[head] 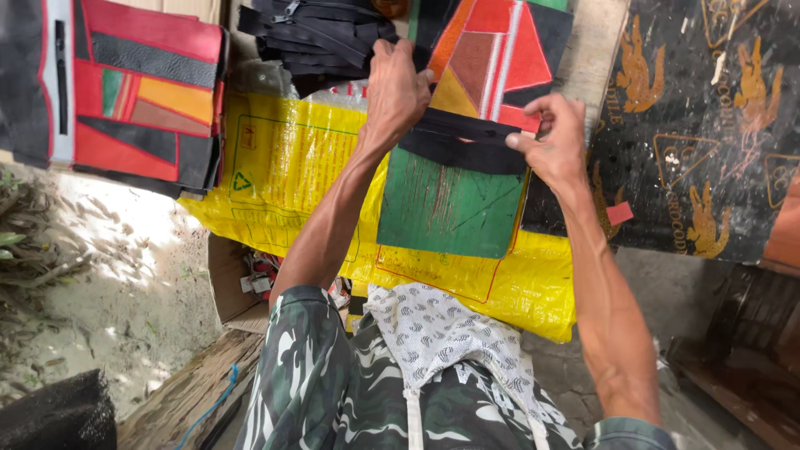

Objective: The person attaches zippers to colorful patchwork fabric panels at a workbench. They align each zipper along the top edge of a panel, fold the fabric over the zipper tape, press it flat, and set finished panels aside in a stack.

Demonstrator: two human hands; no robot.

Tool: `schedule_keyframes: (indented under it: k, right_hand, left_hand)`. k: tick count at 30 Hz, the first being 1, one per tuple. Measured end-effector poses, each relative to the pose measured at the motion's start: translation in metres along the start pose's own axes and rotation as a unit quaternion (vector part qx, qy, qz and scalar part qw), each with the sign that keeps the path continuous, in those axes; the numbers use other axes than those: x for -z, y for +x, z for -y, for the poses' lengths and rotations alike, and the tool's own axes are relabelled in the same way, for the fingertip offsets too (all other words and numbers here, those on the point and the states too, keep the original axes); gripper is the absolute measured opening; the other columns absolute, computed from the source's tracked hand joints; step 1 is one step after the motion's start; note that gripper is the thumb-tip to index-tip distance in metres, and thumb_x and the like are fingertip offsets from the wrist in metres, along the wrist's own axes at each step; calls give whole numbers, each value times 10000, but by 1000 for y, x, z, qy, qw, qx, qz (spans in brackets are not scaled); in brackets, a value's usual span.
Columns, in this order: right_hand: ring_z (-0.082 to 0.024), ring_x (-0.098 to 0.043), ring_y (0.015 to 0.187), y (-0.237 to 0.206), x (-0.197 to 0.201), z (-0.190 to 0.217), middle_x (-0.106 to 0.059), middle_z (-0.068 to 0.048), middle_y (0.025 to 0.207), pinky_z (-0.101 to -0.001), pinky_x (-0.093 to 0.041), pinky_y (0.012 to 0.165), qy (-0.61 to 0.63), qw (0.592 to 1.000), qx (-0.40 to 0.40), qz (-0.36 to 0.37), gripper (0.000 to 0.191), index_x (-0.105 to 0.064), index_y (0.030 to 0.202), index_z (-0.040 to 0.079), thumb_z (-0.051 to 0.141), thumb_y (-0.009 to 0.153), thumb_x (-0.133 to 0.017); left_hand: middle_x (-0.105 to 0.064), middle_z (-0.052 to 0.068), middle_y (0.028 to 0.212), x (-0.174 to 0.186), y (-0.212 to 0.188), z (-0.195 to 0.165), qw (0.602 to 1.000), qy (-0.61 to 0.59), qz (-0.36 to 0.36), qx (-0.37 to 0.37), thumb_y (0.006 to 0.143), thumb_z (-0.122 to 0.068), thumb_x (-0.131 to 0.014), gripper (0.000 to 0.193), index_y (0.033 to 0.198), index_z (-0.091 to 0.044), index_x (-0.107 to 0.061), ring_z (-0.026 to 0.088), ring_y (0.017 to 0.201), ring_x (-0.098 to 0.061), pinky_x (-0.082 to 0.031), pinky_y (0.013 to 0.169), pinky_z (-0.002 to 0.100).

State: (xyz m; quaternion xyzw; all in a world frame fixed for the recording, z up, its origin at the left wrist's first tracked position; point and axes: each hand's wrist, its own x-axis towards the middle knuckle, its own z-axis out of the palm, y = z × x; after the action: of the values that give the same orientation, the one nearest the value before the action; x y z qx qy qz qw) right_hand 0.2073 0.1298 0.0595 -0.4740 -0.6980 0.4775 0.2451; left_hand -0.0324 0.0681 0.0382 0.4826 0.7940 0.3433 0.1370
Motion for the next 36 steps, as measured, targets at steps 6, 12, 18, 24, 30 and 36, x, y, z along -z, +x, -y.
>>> schedule_keyframes:
  k: [6, 12, 18, 24, 30, 36]
  right_hand:
    - [-172, -596, 1000, 3, -8, -9, -586, -104, 1103, -327, -572, 965, 420, 902, -57, -80, 645, -426, 1336, 28, -108, 834, -808]
    - [-269, -629, 1269, -10, 18, 11, -627, -146, 1345, -408, -522, 1126, 534, 835, -114, 64, 616, -463, 1465, -7, -14, 880, -655]
    - [-365, -720, 1117, -25, 54, 34, -698, -266, 1248, -484, -560, 1078, 667, 707, -216, 92, 334, -596, 1336, -121, 41, 1044, -578]
    - [-396, -718, 1101, -32, 45, 75, -696, -291, 1246, -509, -567, 1032, 701, 666, -227, 114, 333, -585, 1336, -131, 70, 1075, -534]
    - [-331, -643, 963, -46, 31, 102, -667, -247, 1233, -424, -522, 872, 713, 645, -114, 250, 509, -518, 1462, -73, 218, 1049, -585]
    - [-224, -613, 973, -34, 31, 21, -632, -120, 1068, -387, -512, 916, 492, 860, -58, 126, 332, -545, 1346, -12, 190, 1086, -588]
  left_hand:
    - [-517, 278, 1154, -5, -3, 1, 1000, 0, 15, -18, 795, -106, -788, 488, 1192, 70, -565, 465, 1083, -543, -470, 915, 505]
    - [-518, 228, 1360, 29, -18, 15, 984, -12, 150, -94, 807, 131, -553, 648, 1428, -52, -532, 437, 1299, -512, -451, 1094, 476]
    - [-355, 203, 1616, 83, -73, 11, 944, -166, 151, -242, 727, 113, -635, 820, 1507, -57, -450, 416, 1537, -285, -265, 1275, 468]
    - [-507, 133, 1578, 72, -120, -15, 936, -297, 11, -188, 901, -14, -721, 586, 1460, -55, -549, 310, 1525, -478, -393, 1290, 412]
    - [-695, 63, 956, 115, -109, 33, 839, -361, -406, -37, 1050, -40, -611, 118, 1087, 27, -700, 164, 780, -662, -549, 695, 282]
    - [-686, 99, 1078, 244, -113, 141, 860, -248, -437, 83, 1090, -190, -680, 299, 1224, 76, -646, 161, 920, -597, -499, 837, 304]
